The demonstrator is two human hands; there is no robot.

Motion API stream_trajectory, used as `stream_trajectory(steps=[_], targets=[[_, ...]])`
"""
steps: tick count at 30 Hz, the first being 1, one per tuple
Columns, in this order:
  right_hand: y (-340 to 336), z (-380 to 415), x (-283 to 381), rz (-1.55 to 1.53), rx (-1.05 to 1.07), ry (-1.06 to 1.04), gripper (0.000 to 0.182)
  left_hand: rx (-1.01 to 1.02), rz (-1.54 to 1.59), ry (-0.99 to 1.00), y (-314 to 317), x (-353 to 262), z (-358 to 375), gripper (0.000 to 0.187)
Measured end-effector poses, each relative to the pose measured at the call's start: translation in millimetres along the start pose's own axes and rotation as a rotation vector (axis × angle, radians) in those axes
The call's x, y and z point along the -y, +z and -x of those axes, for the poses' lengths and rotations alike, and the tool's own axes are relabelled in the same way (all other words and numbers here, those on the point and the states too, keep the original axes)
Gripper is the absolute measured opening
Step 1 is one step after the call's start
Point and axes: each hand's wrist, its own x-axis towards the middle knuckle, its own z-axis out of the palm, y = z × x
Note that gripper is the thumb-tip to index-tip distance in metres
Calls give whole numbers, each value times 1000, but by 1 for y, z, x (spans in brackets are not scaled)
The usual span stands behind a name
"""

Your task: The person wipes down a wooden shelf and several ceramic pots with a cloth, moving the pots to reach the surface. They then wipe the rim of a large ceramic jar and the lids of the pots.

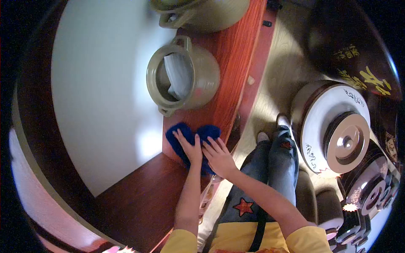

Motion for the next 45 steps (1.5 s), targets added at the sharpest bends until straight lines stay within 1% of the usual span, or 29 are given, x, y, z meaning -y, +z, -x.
stream_trajectory(steps=[1,2,3,4,5,7,8,9,11,13,15,17,18,21,22,23,25,26,27,29,30,31,33,34,35,37,39,41,45], targets=[[0,4,1,-34,-32,37,39,48,11,168,-2,-6,-9,71],[-2,8,1,-47,-45,54,39,45,12,167,-2,-8,-17,71],[-3,13,0,-49,-48,60,39,68,34,267,-2,-10,-26,70],[-5,17,-5,-62,-77,62,42,92,61,374,0,-11,-39,70],[-7,22,-8,-77,-106,67,47,102,61,385,1,-10,-51,70],[-13,32,-10,-69,-149,105,45,110,-12,398,-1,-6,-68,66],[-15,33,-10,-95,-168,161,40,79,-4,336,0,-4,-71,65],[-17,32,-9,-121,-185,209,35,63,-2,336,0,-2,-72,65],[-16,28,-7,-131,-193,184,36,2,-46,157,0,6,-71,61],[-12,24,-5,-174,-222,166,38,-22,-43,140,-5,35,-68,59],[-17,22,-1,-188,-227,145,39,-43,-43,126,-15,48,-60,57],[-20,22,1,-207,-226,128,40,-14,-236,-38,-24,56,-49,53],[-21,26,0,-209,-205,135,40,-14,-241,-46,-27,60,-41,53],[-20,29,-4,-207,-193,149,40,-46,-472,-428,-22,69,-24,54],[-19,30,-4,-203,-196,156,40,-15,-495,-575,-25,63,-19,61],[-20,30,-4,-207,-195,154,40,-18,-498,-577,-29,64,-18,61],[-22,28,-3,-255,-213,132,36,72,-531,-790,-34,67,-21,70],[-25,29,-3,-258,-216,138,36,46,-514,-794,-34,68,-24,74],[-29,31,-3,-249,-193,120,36,52,-519,-788,-33,69,-25,74],[-32,35,-6,-238,-168,111,35,-191,-657,-598,-32,72,-21,69],[-32,38,-8,-229,-167,111,34,-312,-623,-409,-36,75,-19,65],[-32,40,-12,-219,-163,109,34,-309,-620,-414,-37,80,-22,65],[-33,43,-15,-219,-144,114,33,-174,-565,-324,-43,96,-32,65],[-33,45,-15,-224,-127,120,33,-143,-572,-369,-42,107,-36,65],[-32,45,-16,-224,-113,113,33,-142,-572,-385,-44,105,-38,65],[-30,46,-14,-231,-146,90,32,-102,-467,-503,-50,106,-41,67],[-30,44,-11,-244,-122,60,32,-93,-525,-521,-55,117,-41,68],[-33,41,-8,-253,-112,40,31,0,-625,-482,-58,114,-39,68],[-37,41,-5,-259,-109,3,31,3,-677,-458,-65,113,-45,64]])
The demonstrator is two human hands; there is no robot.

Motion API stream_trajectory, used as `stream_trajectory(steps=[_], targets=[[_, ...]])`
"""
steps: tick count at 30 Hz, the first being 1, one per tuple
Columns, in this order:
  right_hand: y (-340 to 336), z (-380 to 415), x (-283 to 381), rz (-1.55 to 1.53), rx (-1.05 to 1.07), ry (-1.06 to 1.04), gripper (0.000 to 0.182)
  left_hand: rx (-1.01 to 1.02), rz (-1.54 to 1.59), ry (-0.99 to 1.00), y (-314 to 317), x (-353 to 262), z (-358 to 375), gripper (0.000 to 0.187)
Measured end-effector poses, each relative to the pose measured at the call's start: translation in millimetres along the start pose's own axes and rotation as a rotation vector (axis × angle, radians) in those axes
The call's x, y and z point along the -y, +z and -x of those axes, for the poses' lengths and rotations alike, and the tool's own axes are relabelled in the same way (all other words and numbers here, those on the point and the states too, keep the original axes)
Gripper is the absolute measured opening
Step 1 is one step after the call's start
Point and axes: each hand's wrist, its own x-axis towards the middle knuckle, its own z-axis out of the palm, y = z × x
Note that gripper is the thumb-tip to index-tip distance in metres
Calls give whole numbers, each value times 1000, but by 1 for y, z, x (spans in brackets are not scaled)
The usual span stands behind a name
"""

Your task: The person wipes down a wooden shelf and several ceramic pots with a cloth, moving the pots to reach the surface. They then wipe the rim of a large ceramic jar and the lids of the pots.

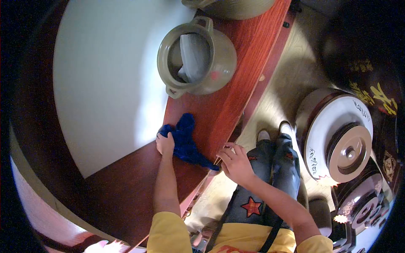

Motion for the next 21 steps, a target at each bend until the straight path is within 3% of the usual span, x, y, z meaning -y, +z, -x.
stream_trajectory(steps=[2,10,12,14,15,18,19,21], targets=[[0,2,1,1,-14,-10,30,167,-28,60,-8,8,-12,56],[28,35,12,-90,125,59,25,337,-347,47,-30,-29,28,32],[37,38,17,-152,201,114,36,471,-457,50,-36,-48,57,31],[53,42,19,-606,1,441,53,512,-414,29,-38,-46,74,33],[63,48,15,-699,9,466,65,530,-376,60,-43,-44,84,35],[118,67,-2,-850,-79,635,64,563,-327,131,-29,-32,107,37],[150,77,-17,-1040,-84,681,66,582,-316,168,-23,-27,115,37],[138,69,-20,-1000,-48,720,65,619,-299,154,-29,-33,135,36]])
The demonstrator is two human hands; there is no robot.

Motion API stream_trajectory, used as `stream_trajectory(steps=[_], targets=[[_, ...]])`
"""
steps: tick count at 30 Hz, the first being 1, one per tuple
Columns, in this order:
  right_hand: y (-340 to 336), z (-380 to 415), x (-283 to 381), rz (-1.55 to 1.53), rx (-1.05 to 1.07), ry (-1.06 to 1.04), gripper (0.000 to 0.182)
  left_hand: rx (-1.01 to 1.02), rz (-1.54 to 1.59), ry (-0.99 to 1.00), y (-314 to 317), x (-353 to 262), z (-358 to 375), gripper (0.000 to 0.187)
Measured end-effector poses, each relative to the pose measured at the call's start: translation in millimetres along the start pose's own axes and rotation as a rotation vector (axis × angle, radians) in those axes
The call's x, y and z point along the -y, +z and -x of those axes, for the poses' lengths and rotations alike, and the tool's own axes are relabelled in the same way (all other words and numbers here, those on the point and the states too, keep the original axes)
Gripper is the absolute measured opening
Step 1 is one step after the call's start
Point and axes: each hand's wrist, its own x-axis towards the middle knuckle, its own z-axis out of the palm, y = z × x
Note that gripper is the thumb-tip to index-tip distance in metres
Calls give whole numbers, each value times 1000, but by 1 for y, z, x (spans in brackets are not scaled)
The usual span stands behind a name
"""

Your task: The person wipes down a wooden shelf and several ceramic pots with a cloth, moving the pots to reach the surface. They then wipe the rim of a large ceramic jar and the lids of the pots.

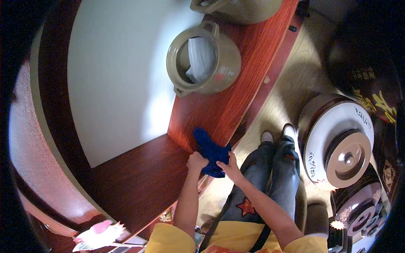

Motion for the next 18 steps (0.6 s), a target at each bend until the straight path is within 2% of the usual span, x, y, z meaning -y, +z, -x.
stream_trajectory(steps=[5,7,8,10,11,13,14,15,16,17,18], targets=[[-32,2,85,79,148,186,48,159,147,48,26,15,19,30],[-34,3,118,157,148,184,45,636,1092,23,43,24,35,29],[-30,2,125,86,118,86,47,645,1093,20,43,19,45,29],[-23,-7,152,49,137,-89,49,844,1913,-108,34,7,68,30],[-18,-9,173,53,140,-87,49,846,1919,-110,19,1,84,30],[-9,-20,208,-88,346,-82,49,642,2234,-32,-24,-18,105,33],[-6,-30,217,-144,431,-89,51,553,2340,117,-36,-21,106,34],[-4,-40,223,-201,515,-95,53,549,2537,191,-29,-5,88,36],[0,-53,212,-180,464,-228,50,620,2592,366,-22,16,64,39],[3,-62,210,-185,360,-275,46,690,2636,545,-33,26,58,43],[-1,-69,207,-63,260,-323,44,521,2610,357,-41,32,53,47]])
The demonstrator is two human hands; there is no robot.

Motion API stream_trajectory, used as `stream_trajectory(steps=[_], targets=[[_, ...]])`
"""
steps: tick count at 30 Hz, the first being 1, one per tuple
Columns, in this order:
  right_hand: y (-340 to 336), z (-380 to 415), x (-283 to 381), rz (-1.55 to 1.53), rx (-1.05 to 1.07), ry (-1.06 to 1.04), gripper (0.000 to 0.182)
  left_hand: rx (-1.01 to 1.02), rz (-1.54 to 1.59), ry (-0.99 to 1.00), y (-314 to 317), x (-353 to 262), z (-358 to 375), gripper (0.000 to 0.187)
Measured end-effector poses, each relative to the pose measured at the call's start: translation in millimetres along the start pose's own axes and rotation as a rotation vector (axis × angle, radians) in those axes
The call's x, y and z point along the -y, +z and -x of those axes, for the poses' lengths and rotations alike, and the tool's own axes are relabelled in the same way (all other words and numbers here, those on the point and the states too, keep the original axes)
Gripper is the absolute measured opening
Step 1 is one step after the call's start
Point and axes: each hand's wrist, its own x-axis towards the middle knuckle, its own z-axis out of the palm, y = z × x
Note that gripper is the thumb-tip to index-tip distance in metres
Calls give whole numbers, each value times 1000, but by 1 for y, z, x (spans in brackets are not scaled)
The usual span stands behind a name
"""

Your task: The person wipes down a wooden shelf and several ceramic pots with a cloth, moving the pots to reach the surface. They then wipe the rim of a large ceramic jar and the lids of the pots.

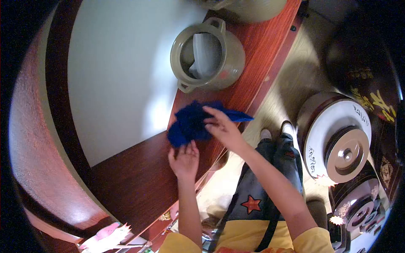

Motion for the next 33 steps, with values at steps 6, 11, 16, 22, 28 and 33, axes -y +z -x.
stream_trajectory(steps=[6,11,16,22,28,33], targets=[[-52,33,-38,719,-325,-81,49,-344,-722,73,-8,-5,-20,44],[-42,42,-23,1033,-348,-76,46,-214,-979,14,8,58,-29,41],[-25,37,-40,1278,-121,70,35,-311,-1158,209,25,93,-78,40],[1,79,-83,1179,291,197,23,-126,-2091,820,-13,53,-84,34],[-3,88,-68,1156,291,288,43,-872,-2708,671,-40,-23,-71,16],[1,72,-64,1186,312,212,38,-793,-2188,691,-57,-9,-95,29]])
